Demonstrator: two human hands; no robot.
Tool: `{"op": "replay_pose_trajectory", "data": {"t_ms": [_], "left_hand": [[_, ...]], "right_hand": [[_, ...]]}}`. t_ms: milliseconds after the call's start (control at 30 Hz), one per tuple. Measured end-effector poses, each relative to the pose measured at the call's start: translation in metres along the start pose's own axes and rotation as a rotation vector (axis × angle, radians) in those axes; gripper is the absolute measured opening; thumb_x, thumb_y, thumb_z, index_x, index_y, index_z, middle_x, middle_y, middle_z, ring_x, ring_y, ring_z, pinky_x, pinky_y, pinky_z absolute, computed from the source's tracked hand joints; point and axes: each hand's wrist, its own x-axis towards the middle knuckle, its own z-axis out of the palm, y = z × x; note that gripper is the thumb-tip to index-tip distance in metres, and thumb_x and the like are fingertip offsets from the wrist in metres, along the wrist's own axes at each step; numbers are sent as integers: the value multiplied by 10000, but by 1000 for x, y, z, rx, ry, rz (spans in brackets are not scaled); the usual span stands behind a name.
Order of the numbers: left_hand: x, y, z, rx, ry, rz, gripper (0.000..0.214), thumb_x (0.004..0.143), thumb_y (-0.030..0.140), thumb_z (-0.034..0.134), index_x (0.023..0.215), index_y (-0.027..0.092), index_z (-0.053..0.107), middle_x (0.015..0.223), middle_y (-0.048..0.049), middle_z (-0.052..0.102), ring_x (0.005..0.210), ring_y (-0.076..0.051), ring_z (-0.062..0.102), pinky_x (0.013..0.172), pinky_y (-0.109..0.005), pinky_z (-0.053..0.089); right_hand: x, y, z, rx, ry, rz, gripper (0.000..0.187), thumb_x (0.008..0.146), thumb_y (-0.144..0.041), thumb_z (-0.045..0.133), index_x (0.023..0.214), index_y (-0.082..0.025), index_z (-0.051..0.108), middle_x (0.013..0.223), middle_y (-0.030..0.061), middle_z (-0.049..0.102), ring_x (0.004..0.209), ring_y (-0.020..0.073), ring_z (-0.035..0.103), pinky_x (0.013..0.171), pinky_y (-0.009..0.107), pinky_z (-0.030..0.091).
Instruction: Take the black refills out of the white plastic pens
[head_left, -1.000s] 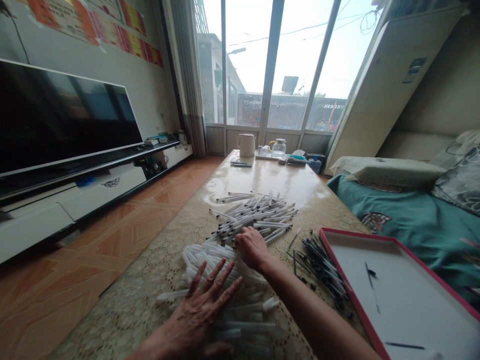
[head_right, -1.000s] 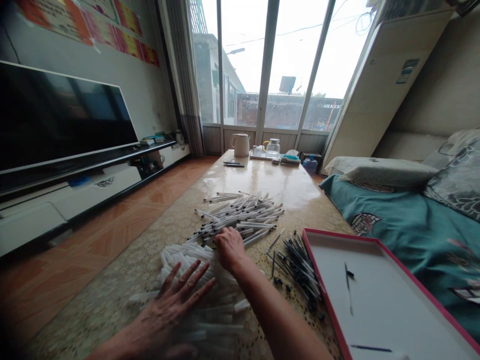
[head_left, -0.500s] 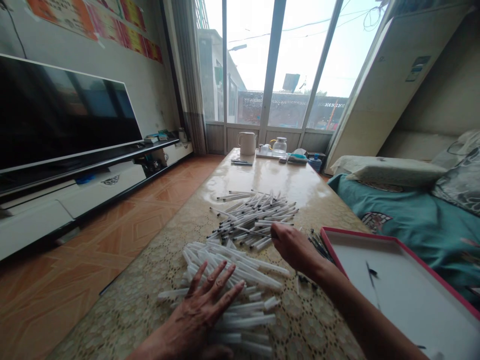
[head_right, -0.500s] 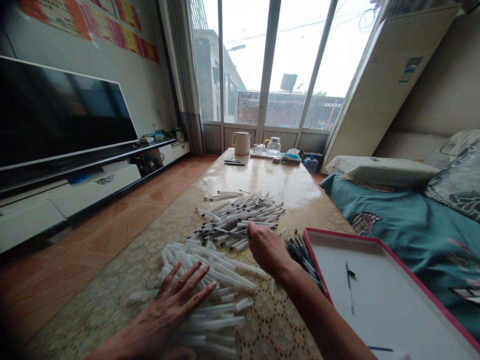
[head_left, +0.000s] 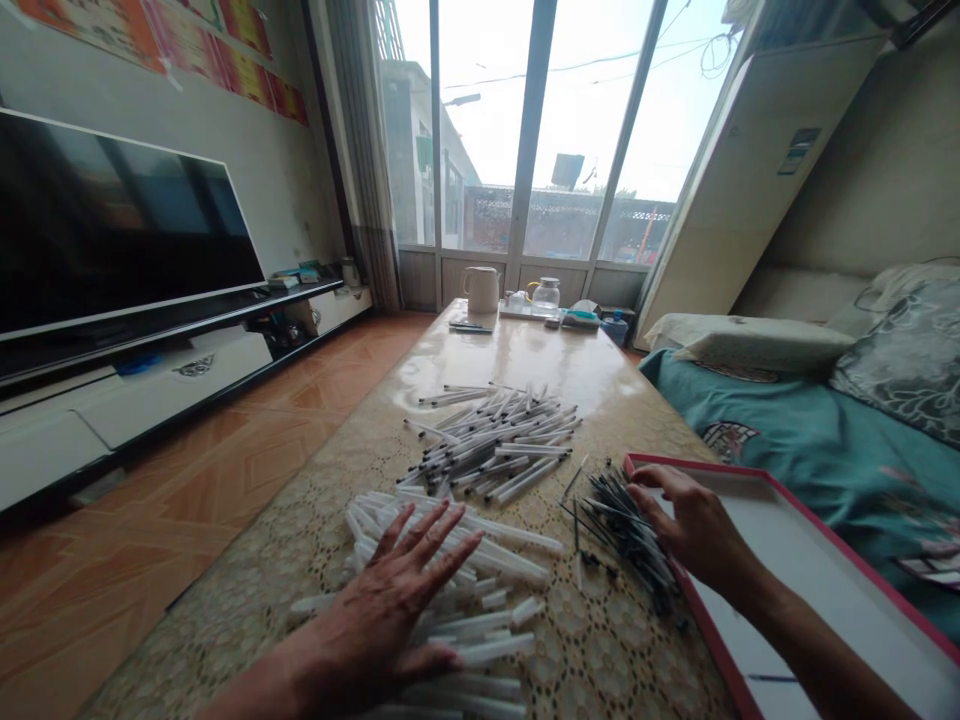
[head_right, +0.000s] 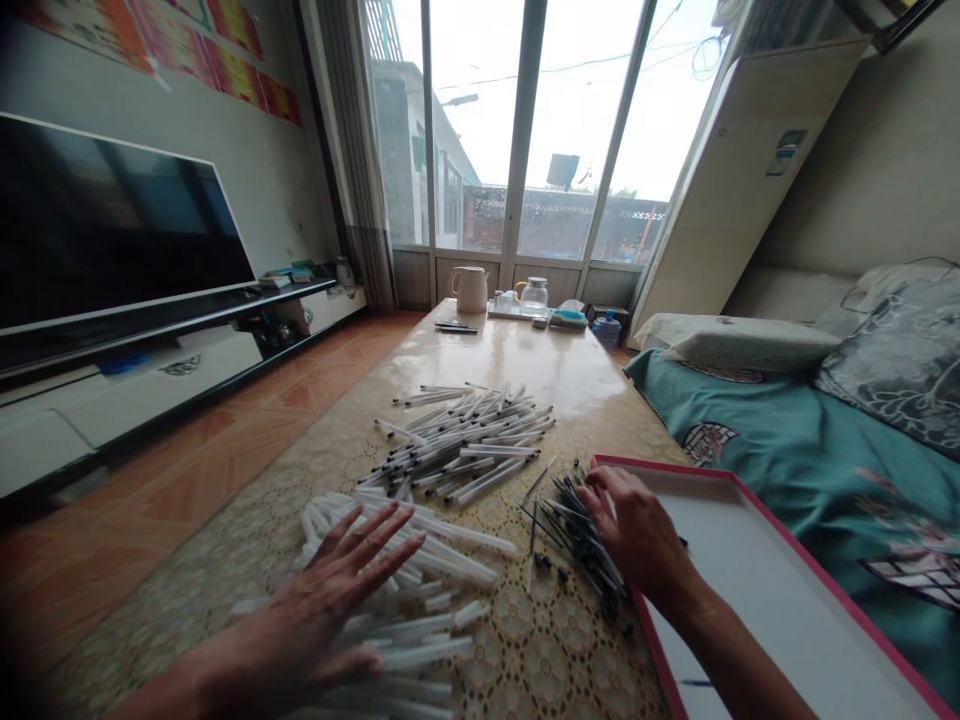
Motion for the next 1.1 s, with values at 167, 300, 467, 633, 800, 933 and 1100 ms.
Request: {"op": "replay_pose_trajectory", "data": {"t_ms": [167,300,467,633,800,933,1100], "left_hand": [[70,-32,-4,-31,46,-119,689,861,608,317,1438,241,229,1512,-91,228,1382,-266,170,1108,-484,134],[134,-65,3,48,19,-290,783,815,678,308,1419,180,279,1504,-139,230,1386,-293,130,1098,-500,86],[193,-97,18,70,18,-406,868,787,727,219,1417,132,276,1485,-213,234,1366,-369,159,1056,-570,94],[221,-110,30,77,6,-444,794,798,705,231,1426,219,244,1467,-160,320,1337,-370,251,1023,-562,184],[216,-105,29,63,-23,-295,726,819,688,230,1407,268,295,1456,-61,372,1314,-289,326,1045,-419,230],[204,-97,26,55,-32,-196,629,865,624,227,1369,280,378,1439,-31,404,1323,-253,315,1071,-392,184],[189,-85,28,38,-33,-136,601,865,626,241,1357,316,393,1437,-19,407,1323,-257,314,1065,-419,193]], "right_hand": [[65,-35,41,-117,-75,-2,506,878,-439,430,1289,-145,455,1327,136,485,1206,254,442,990,375,347],[118,-53,80,-147,-129,35,665,853,-529,439,1402,-173,324,1472,128,287,1334,314,237,1024,471,257],[178,-67,114,-139,-213,34,677,859,-642,302,1435,-292,236,1522,39,165,1372,346,29,1024,588,102],[202,-65,133,-120,-338,18,645,848,-682,264,1392,-341,329,1506,18,222,1362,355,82,1005,610,107],[182,-57,137,-112,-349,59,622,869,-668,218,1371,-333,368,1506,25,218,1353,349,124,987,584,196],[154,-59,130,-116,-321,95,581,903,-615,206,1384,-318,342,1502,31,225,1344,314,178,1010,519,206],[120,-65,120,-125,-308,131,574,919,-588,181,1393,-295,318,1501,64,216,1322,289,243,999,504,228]]}}
